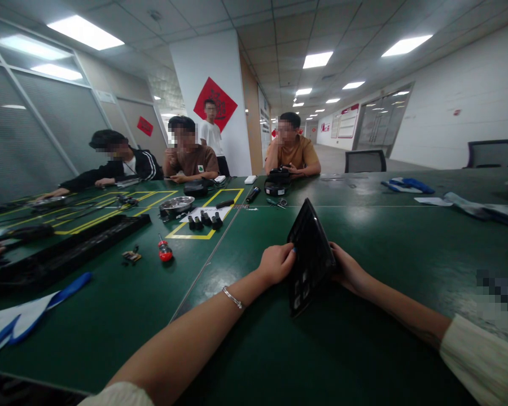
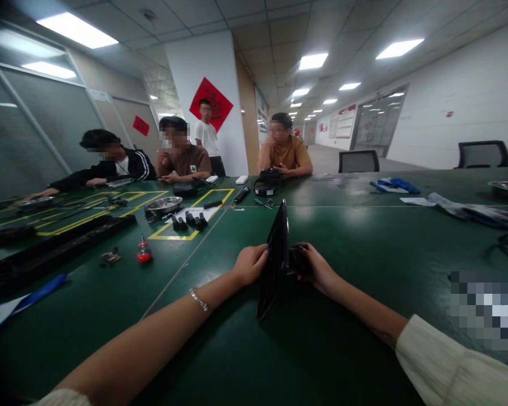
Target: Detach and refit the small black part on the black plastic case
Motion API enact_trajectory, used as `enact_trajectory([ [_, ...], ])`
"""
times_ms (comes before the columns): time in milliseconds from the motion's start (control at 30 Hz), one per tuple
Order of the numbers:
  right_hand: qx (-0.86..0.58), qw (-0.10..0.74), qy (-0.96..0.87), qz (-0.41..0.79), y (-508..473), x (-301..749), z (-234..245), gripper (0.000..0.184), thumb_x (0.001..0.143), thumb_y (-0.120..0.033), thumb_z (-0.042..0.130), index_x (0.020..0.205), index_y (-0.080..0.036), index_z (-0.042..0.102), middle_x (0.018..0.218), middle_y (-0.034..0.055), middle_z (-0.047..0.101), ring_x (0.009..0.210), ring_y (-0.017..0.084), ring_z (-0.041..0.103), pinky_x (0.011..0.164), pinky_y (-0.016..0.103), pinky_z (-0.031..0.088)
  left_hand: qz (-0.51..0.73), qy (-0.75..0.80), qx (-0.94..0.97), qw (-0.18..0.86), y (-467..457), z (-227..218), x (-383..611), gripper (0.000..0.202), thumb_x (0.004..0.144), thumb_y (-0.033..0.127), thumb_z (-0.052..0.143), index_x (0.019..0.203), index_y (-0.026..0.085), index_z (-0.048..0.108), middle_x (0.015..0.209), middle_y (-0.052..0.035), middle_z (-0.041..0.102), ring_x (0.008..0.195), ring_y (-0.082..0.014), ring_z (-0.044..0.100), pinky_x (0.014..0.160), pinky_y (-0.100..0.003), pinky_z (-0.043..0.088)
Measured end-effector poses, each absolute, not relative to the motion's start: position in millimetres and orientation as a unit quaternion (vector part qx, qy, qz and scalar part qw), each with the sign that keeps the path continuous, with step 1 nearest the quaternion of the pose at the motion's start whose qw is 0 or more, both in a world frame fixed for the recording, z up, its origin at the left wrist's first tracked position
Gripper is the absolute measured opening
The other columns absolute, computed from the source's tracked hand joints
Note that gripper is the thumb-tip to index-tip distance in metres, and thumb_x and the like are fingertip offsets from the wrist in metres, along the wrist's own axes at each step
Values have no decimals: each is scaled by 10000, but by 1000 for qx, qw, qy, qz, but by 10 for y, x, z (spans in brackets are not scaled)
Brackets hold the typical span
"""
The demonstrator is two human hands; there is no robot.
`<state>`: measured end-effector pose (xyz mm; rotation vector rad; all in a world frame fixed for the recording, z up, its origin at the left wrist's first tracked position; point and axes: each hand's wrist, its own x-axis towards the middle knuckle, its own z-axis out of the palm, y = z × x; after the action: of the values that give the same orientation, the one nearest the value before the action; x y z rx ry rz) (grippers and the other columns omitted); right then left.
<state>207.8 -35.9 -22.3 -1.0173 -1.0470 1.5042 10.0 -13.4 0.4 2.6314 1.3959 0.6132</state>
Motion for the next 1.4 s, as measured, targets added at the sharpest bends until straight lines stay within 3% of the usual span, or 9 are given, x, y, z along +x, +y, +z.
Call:
enact_trajectory([
  [200, -410, 501, -438, 624, -334, 2091, -263, 197, 810, -347, 480, 974, -241, 502, 779, -2, 576, 594, 143, 560, 419, 227, 430, 195, 474, 857, 46, -144, 11, 114, 410, 904, 379, 210, 699, 192, 512, 640, -23, 560, 632, -157, 535, 555, -251, 280],
  [533, -406, 498, -437, 630, -361, 2087, -234, 201, 822, -347, 471, 993, -245, 500, 831, 10, 592, 570, 138, 549, 429, 242, 432, 198, 474, 857, 33, -148, -3, 116, 338, 912, 374, 221, 850, 203, 506, 728, -23, 601, 688, -163, 572, 591, -247, 320],
  [700, -414, 501, -423, 632, -391, 2070, -176, 176, 819, -318, 464, 972, -240, 503, 877, 25, 595, 665, 164, 580, 493, 266, 474, 198, 471, 859, 39, -130, -3, 111, 363, 916, 389, 204, 820, 203, 501, 701, -20, 589, 664, -162, 563, 582, -247, 316],
  [967, -412, 506, -432, 623, -389, 2072, -189, 195, 802, -350, 489, 963, -243, 507, 799, 6, 567, 615, 150, 560, 417, 225, 425, 188, 474, 859, 34, -144, 1, 102, 355, 920, 350, 187, 879, 193, 504, 735, -30, 600, 702, -172, 576, 610, -254, 331],
  [1400, -418, 496, -431, 627, -381, 2075, -191, 189, 822, -322, 462, 988, -235, 493, 843, 16, 591, 613, 147, 570, 429, 233, 437, 201, 477, 855, 34, -147, 4, 120, 439, 921, 398, 185, 757, 199, 540, 660, -21, 583, 631, -153, 544, 546, -250, 267],
])
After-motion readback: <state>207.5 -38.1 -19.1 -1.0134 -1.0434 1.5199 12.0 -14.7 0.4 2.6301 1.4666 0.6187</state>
